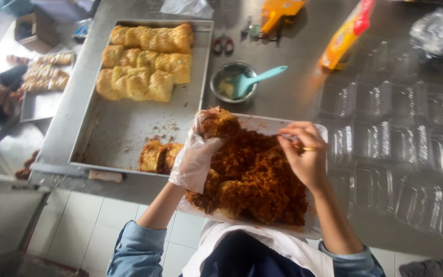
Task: The person coats pieces of pastry with a shredded topping by hand in a large container.
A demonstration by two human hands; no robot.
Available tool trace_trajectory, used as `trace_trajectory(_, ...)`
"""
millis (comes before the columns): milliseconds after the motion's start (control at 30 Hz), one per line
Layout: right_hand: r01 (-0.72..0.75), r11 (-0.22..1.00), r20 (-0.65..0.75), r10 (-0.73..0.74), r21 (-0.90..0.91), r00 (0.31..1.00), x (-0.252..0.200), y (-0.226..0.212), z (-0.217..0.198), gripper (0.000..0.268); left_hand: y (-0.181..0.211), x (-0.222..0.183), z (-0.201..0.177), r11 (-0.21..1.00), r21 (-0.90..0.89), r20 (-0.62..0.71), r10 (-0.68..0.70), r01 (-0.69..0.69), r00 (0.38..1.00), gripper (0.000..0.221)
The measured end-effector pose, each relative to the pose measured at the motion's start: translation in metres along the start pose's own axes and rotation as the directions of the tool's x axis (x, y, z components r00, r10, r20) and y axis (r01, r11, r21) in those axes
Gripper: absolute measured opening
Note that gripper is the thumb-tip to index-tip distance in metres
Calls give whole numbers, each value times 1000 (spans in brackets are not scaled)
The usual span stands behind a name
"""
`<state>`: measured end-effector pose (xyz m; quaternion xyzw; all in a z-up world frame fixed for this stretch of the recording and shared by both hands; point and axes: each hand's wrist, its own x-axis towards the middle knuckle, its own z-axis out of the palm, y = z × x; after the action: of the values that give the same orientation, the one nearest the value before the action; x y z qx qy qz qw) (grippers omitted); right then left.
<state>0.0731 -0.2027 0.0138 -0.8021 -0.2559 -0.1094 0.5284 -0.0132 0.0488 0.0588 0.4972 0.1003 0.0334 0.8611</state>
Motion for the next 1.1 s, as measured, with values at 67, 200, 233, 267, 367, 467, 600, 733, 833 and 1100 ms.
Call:
trace_trajectory(67, 9, 1000, -17, -10, -26, 1000, -11, -1, -14, 8, 8, -3, -18, 998, -14, 40, 54, -54, 998, 61)
trace_trajectory(200, 30, 999, -27, -31, -28, 999, -25, 6, -34, 13, 29, -12, -71, 978, -164, -269, 83, -130, 960, 60)
trace_trajectory(233, -16, 999, -45, 15, -41, 999, -30, 10, -40, 13, 40, -15, -89, 979, -59, -333, 167, -197, 928, 59)
trace_trajectory(267, -11, 999, -35, 9, -36, 999, -33, 15, -44, 13, 52, -16, -109, 987, 20, -382, 153, -158, 911, 63)
trace_trajectory(367, -73, 997, -37, 73, -9, 997, -43, 30, -52, 15, 73, -37, -164, 991, 123, -442, 104, -54, 891, 63)
trace_trajectory(467, -105, 994, -31, 105, 16, 994, -47, 39, -48, 15, 68, -44, -214, 804, 509, -597, 72, 308, 799, 48)
trace_trajectory(600, -111, 992, -6, 112, 64, 994, -44, 34, -43, 15, 33, -29, -255, 717, 647, -457, 92, 260, 884, 51)
trace_trajectory(733, -106, 994, 8, 106, -28, 994, -43, 24, -41, 17, 18, -23, -260, 181, 811, -571, 41, 556, 820, 67)
trace_trajectory(833, -127, 989, 28, 129, -76, 991, -45, 21, -41, 18, 24, -29, -248, -98, 831, -540, 97, 548, 836, 83)
trace_trajectory(1100, -123, 899, 478, 335, -421, 812, -36, -1, -26, 44, 76, -31, -75, -506, 774, -466, -48, 381, 883, 89)
